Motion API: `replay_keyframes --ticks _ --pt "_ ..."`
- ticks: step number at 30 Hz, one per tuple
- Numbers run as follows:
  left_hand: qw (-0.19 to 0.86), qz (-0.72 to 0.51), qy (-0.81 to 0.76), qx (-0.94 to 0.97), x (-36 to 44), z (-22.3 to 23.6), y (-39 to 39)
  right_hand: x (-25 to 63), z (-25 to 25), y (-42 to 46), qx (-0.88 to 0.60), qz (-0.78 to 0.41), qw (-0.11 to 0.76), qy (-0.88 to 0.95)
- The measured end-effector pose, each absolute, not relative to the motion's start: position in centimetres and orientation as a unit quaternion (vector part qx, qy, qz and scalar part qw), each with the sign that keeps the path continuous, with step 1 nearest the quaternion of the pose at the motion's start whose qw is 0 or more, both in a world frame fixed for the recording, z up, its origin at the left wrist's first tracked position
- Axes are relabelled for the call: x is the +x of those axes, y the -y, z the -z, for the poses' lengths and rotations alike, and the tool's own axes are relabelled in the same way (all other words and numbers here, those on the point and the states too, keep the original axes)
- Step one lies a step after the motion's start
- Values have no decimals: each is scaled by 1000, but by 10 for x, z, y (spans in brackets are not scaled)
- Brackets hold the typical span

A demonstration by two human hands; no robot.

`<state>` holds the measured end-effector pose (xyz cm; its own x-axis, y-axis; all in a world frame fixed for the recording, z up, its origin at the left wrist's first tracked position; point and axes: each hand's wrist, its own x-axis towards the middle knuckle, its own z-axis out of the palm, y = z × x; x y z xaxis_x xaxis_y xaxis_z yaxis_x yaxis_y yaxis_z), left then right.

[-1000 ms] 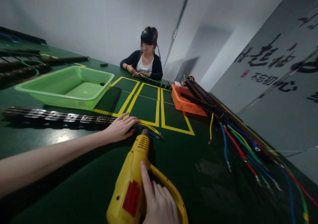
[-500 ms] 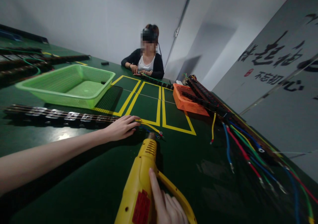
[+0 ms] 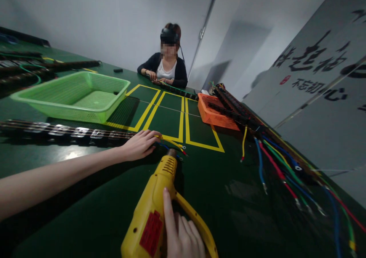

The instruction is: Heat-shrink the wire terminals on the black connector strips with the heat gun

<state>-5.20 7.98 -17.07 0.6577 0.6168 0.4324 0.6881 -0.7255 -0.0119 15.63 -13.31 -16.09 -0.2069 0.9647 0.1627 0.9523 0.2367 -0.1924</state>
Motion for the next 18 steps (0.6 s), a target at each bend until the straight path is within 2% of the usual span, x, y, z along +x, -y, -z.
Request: replay_keyframes --ticks 7,18 --pt "67 222 360 -904 -52 170 -79 127 162 126 -605 -35 154 780" --pt "46 225 361 -904 -55 170 -82 90 151 121 -617 -34 146 773"
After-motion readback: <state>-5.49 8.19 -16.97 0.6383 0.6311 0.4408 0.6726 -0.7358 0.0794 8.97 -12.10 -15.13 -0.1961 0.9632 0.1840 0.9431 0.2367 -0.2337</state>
